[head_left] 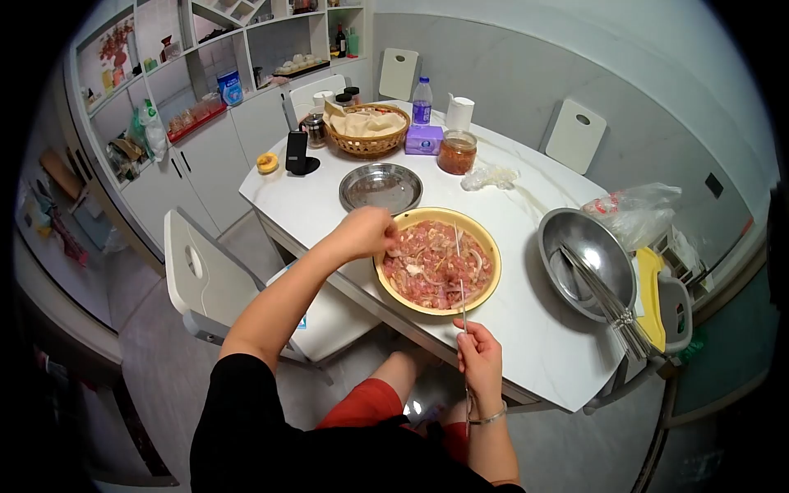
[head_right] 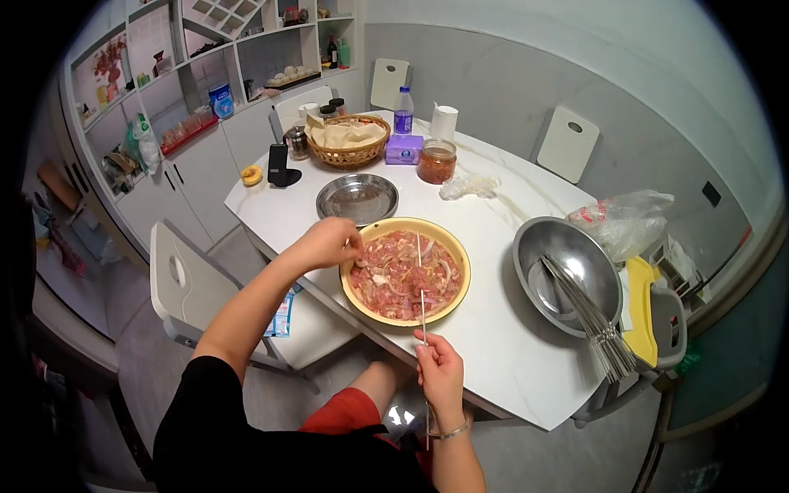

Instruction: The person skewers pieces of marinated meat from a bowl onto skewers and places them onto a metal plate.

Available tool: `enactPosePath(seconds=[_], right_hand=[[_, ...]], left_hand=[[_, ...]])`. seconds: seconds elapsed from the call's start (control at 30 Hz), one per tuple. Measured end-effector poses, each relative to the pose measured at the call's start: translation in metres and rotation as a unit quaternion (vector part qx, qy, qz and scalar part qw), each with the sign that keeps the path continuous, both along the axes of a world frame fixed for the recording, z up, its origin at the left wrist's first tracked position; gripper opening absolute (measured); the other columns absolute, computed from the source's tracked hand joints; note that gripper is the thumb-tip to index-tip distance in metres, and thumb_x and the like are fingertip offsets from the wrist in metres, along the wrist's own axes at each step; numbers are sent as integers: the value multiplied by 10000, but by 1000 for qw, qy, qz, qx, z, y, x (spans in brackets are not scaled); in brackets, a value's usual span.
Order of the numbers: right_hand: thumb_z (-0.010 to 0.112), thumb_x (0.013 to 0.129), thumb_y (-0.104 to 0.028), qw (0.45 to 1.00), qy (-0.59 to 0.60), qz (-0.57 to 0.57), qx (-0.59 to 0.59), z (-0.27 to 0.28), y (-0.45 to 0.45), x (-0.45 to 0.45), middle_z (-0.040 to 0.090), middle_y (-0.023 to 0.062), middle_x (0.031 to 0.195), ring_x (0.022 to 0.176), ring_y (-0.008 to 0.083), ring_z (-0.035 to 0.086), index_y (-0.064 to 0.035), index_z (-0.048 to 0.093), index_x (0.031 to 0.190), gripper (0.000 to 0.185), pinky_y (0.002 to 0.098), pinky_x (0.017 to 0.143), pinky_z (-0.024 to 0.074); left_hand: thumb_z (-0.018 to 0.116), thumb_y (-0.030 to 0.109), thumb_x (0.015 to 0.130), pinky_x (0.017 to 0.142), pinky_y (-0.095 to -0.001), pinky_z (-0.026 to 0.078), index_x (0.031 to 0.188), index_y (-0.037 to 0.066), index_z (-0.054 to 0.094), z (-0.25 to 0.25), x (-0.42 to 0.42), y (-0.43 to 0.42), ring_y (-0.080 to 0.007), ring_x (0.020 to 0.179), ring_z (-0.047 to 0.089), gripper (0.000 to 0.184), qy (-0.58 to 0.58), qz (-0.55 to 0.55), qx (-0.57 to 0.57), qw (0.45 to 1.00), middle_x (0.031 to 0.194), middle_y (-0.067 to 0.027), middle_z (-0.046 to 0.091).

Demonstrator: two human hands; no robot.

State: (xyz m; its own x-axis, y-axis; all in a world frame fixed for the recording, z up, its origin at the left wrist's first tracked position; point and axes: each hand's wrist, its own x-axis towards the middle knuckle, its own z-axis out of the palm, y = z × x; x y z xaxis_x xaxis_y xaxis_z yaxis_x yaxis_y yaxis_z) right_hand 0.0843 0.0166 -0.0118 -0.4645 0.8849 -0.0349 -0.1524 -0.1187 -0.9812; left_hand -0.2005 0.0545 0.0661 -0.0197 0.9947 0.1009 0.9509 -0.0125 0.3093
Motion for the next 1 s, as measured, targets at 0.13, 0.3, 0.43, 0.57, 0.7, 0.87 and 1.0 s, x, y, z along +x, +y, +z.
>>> enactPosePath(seconds=[0.13,0.3,0.43,0.57,0.7,0.87,1.0], right_hand=[[500,874,-90,1000,-4,5,-10,-1,-1,4,452,-43,597,454,13,370,-7,555,1092,240,147,395,303],[491,882,-101,1000,-2,18,-10,2,-6,2,452,-41,600,460,12,372,-4,553,1094,242,145,400,307],[477,878,-94,1000,-4,13,-2,1,-8,2,450,-32,596,443,24,367,9,553,1077,237,153,395,298],[479,875,-89,1000,-8,20,-2,1,-8,4,445,-38,590,441,20,363,3,551,1081,237,151,395,294],[480,873,-82,1000,-11,19,0,0,-7,5,446,-42,588,440,19,366,-4,554,1081,234,150,394,293],[484,871,-77,1000,-19,18,1,0,-9,8,447,-42,588,440,19,369,-7,558,1077,230,151,394,294],[488,871,-79,1000,-17,24,1,1,-8,8,448,-44,591,442,18,369,-8,557,1081,232,151,398,298]], left_hand=[[691,176,595,696,-359,472,673,86,665,-18,4,-4,-267,788,578,123,134,-76,7,988,761,-101,601],[677,149,578,691,-354,468,725,45,658,-16,25,5,-254,816,581,181,246,-36,-27,968,812,-109,616],[682,156,560,680,-345,469,732,42,655,-23,30,12,-242,800,596,207,273,-33,-47,960,806,-98,631],[673,174,565,664,-343,473,725,49,658,-22,29,16,-245,764,608,204,286,-53,-67,955,761,-93,635],[668,203,580,637,-355,479,719,48,660,-17,27,17,-254,733,619,208,274,-77,-94,954,735,-111,637],[671,235,612,558,-326,464,715,-6,633,-6,-2,28,-233,610,602,265,31,-55,-108,992,619,-124,610],[539,37,725,511,-189,384,667,26,555,-8,3,29,-51,557,477,61,-342,-36,-119,932,622,17,544]])
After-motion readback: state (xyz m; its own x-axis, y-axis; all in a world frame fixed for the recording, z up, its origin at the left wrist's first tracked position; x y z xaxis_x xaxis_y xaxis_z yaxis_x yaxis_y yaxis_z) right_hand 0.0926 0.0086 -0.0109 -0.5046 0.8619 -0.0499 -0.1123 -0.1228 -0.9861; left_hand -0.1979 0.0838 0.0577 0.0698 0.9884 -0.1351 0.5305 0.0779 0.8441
